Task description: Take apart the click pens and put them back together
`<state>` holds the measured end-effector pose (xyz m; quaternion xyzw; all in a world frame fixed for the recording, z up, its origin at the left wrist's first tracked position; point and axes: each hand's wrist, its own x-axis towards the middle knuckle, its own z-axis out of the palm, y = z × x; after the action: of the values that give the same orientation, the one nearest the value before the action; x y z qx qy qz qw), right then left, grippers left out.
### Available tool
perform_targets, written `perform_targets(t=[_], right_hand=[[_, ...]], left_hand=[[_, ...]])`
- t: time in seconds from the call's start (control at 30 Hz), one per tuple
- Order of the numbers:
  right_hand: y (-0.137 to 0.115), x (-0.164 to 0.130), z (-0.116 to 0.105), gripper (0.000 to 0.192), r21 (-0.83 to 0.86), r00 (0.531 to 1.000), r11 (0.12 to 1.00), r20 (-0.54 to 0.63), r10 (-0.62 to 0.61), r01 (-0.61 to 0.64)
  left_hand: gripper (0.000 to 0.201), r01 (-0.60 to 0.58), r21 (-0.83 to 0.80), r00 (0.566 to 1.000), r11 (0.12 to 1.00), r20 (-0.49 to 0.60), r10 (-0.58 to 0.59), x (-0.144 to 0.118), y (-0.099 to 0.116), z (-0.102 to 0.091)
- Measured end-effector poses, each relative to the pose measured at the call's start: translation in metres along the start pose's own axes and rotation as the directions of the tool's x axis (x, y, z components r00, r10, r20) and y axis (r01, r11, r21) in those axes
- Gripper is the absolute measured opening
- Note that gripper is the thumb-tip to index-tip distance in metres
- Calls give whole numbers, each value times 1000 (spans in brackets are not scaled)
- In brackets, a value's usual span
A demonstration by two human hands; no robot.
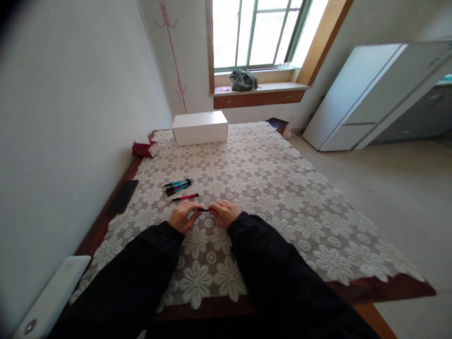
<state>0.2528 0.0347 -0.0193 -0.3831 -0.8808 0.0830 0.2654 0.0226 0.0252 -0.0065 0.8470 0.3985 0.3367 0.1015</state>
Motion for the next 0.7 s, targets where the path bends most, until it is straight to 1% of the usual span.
perform_targets(t=[0.07,0.23,0.3,0.4,0.57,0.67,0.7], right_hand=[[-1,0,-1,20,-16,1000,1000,13,25,-25],[-1,-1,2,14,-22,991,991,31,129,-129],[-1,-1,3,13,-34,992,992,41,122,-121],[0,0,0,19,-34,993,994,53,101,-99],[0,0,-1,15,-48,992,992,43,119,-117],[0,0,-1,22,-56,993,993,48,105,-102],[0,-1,-1,21,-51,993,993,40,109,-107]], left_hand=[[12,3,5,1000,1000,-5,-3,0,0,0],[11,24,16,1000,1000,-5,-24,0,0,0],[11,29,11,1000,1000,-1,-29,0,0,0],[12,54,5,998,999,-6,-54,-1,1,0],[12,89,-14,996,996,1,-89,-1,1,-1],[11,91,-31,996,995,15,-91,-1,-1,-1],[11,96,-34,995,995,12,-95,-1,-2,0]])
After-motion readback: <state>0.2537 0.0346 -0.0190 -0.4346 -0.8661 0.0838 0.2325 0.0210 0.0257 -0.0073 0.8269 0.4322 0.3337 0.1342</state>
